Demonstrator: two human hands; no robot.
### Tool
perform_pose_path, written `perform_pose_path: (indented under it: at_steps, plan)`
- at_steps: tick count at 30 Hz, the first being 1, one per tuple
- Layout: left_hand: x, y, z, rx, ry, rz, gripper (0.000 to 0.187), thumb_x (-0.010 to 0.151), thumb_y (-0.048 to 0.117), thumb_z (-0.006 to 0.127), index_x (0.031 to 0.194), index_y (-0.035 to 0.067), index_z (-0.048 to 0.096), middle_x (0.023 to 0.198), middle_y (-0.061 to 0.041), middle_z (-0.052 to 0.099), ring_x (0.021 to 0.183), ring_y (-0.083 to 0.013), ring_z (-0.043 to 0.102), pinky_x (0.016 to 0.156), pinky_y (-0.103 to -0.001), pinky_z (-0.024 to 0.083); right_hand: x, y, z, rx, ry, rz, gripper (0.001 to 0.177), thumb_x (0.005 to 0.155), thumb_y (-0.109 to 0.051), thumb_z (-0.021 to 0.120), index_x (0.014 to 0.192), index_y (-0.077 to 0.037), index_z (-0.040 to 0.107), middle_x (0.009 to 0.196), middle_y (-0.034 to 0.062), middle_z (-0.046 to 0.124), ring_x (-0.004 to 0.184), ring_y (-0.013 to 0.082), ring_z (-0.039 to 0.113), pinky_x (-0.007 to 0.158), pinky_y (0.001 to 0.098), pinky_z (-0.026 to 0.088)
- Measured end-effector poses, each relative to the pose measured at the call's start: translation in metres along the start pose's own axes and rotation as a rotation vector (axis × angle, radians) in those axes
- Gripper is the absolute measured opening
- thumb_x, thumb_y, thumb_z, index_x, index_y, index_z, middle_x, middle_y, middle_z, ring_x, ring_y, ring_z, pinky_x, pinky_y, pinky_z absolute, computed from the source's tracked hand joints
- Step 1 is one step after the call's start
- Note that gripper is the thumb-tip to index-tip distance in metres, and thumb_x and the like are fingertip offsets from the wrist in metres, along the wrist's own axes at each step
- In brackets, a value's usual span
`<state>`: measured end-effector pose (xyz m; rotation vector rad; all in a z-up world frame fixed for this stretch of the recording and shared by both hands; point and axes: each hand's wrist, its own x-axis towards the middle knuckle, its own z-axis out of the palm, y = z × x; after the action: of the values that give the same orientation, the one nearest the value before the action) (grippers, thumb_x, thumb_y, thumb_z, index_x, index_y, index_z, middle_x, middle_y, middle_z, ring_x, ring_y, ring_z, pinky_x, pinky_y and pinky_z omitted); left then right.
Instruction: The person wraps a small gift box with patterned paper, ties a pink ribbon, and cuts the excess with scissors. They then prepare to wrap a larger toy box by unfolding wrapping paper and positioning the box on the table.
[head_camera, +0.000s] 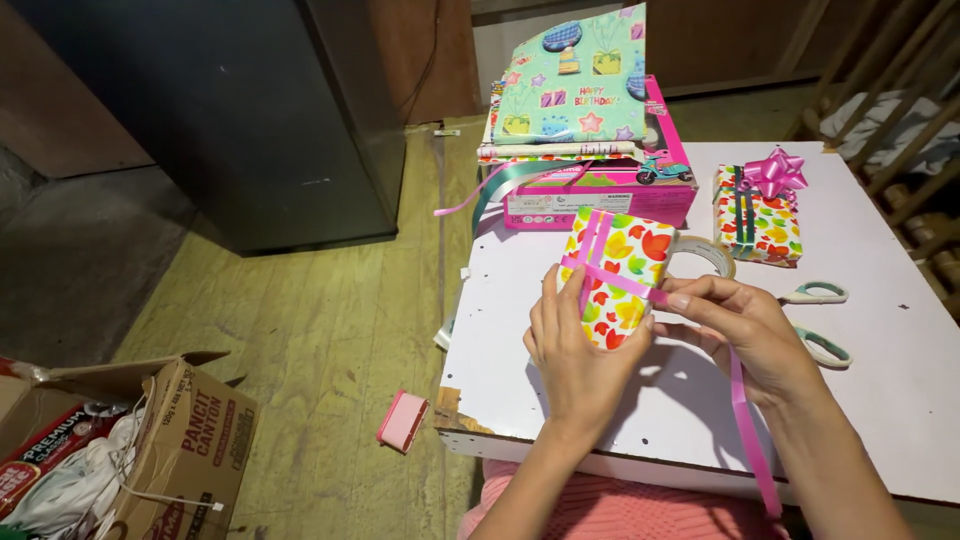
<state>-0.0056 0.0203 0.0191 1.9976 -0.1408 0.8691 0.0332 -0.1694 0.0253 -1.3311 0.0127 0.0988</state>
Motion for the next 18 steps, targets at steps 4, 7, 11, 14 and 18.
perform_pose_path:
  at_steps: [4,7,11,14,18]
  plan:
    - [0.001,0.000,-0.001,-0.069,-0.057,-0.051,0.086,0.074,0.035,0.089,0.145,0.006,0.050,0.153,-0.018,0.050,0.131,-0.0347,0.053,0.107,-0.050,0.039,-0.003,-0.009,0.007,-0.014,0.008,-0.028,0.013,0.089,-0.007,0.070,0.094,0.005,0.071,0.105,0.0155,0.075,0.096,0.0222,0.073,0.085,0.0425,0.060]
    - [-0.001,0.001,0.001,-0.103,-0.060,-0.062,0.086,0.074,0.033,0.089,0.145,0.005,0.050,0.153,-0.020,0.049,0.133,-0.0356,0.052,0.107,-0.050,0.040,-0.007,-0.015,0.013,-0.063,0.025,-0.032,0.013,0.088,-0.007,0.070,0.091,0.006,0.072,0.104,0.0151,0.076,0.091,0.0220,0.073,0.081,0.0414,0.063]
    - [-0.002,0.003,0.003,-0.130,-0.055,-0.079,0.087,0.072,0.033,0.091,0.144,0.004,0.051,0.152,-0.020,0.049,0.133,-0.0364,0.052,0.108,-0.050,0.040,-0.011,-0.021,0.016,-0.131,0.029,-0.062,0.014,0.089,-0.007,0.072,0.089,0.007,0.073,0.099,0.0142,0.074,0.086,0.0213,0.072,0.079,0.0377,0.064]
    - [-0.003,0.005,0.004,-0.141,-0.055,-0.074,0.087,0.073,0.032,0.091,0.143,0.002,0.051,0.151,-0.020,0.049,0.132,-0.0365,0.052,0.108,-0.050,0.040,-0.013,-0.021,0.015,-0.162,0.022,-0.091,0.015,0.089,-0.007,0.072,0.088,0.007,0.073,0.096,0.0125,0.072,0.084,0.0193,0.072,0.078,0.0360,0.064]
    - [-0.003,0.006,0.003,-0.128,-0.055,-0.072,0.086,0.072,0.032,0.091,0.143,0.003,0.051,0.150,-0.019,0.051,0.130,-0.0352,0.054,0.107,-0.049,0.041,-0.013,-0.020,0.014,-0.165,0.017,-0.094,0.016,0.089,-0.008,0.072,0.088,0.008,0.073,0.095,0.0115,0.073,0.082,0.0167,0.072,0.076,0.0351,0.064]
